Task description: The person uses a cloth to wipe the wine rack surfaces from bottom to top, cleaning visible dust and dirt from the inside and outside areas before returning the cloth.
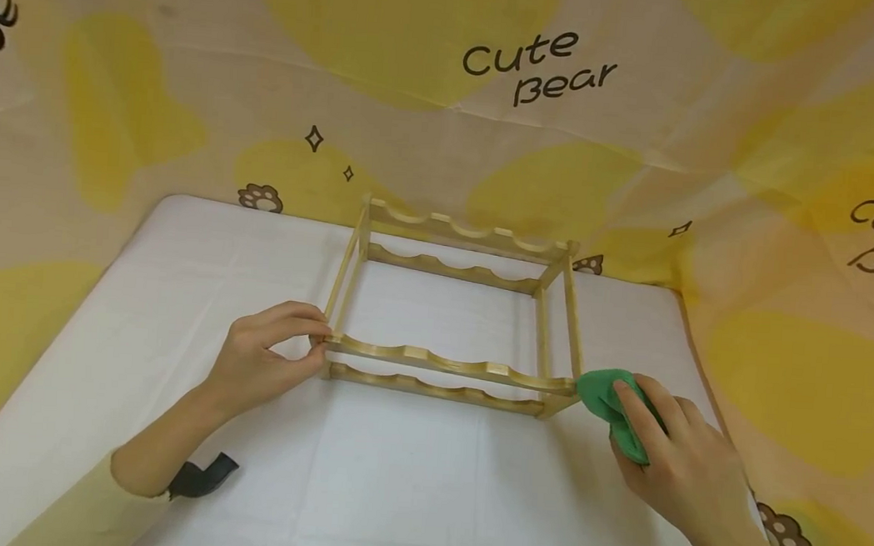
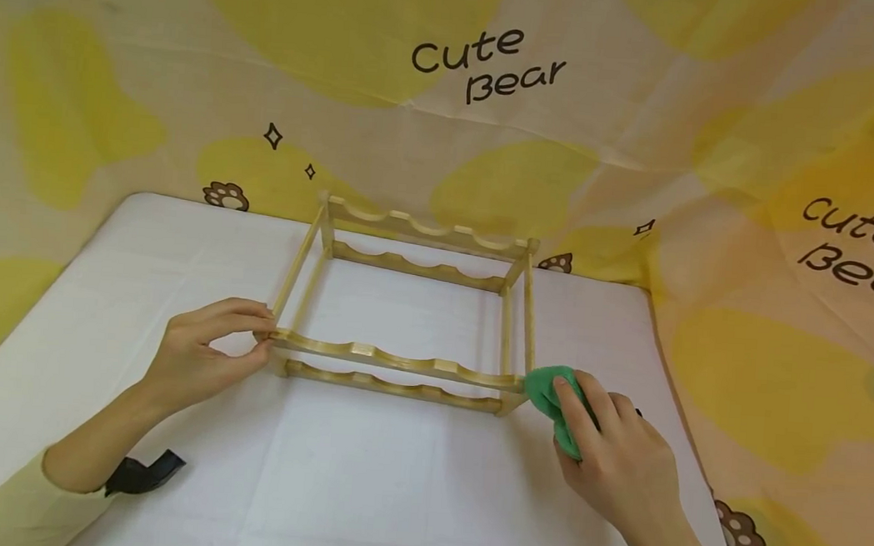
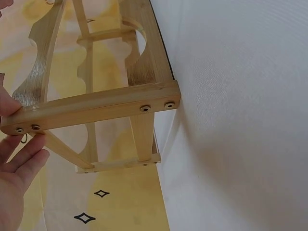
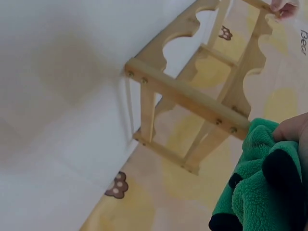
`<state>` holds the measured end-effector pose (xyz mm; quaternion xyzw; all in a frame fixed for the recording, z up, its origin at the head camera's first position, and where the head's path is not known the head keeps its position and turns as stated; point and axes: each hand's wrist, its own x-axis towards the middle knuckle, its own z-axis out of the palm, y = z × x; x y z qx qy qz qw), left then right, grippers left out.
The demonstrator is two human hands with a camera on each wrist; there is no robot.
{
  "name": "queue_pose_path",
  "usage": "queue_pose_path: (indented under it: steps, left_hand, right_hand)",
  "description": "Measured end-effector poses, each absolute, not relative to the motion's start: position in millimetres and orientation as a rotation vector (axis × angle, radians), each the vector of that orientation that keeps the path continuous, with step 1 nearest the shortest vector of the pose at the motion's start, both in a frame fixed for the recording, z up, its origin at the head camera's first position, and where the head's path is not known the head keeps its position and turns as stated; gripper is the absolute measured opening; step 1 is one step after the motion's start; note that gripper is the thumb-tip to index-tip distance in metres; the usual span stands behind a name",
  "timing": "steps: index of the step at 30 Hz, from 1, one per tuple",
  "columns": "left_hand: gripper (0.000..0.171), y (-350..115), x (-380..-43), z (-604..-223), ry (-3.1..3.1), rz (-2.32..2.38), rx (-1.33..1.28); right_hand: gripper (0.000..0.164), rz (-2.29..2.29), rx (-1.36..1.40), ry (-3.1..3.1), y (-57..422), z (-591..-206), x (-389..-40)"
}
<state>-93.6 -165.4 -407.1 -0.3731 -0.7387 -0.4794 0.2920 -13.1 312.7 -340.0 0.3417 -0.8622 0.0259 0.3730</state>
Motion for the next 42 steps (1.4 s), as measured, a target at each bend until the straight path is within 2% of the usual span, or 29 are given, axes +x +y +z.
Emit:
queue_pose_path:
  steps: [16,29,42]
  left_hand:
    - [0.035,-177,-104,-407,-1.976,-1.344,-0.978]
    - [0.039,-181,-130,-404,-2.109,-1.579,-0.799]
    - [0.030,-179,-163,-397,-2.192,-1.740,-0.642]
  right_hand:
    - [0.048,0.083,0.738,-2.213,331,-340,-27]
    - [0.055,0.137,0.590,-2.248,349,-350,-36]
    - [0.054,0.149,0.514,-2.244,358,-348,-36]
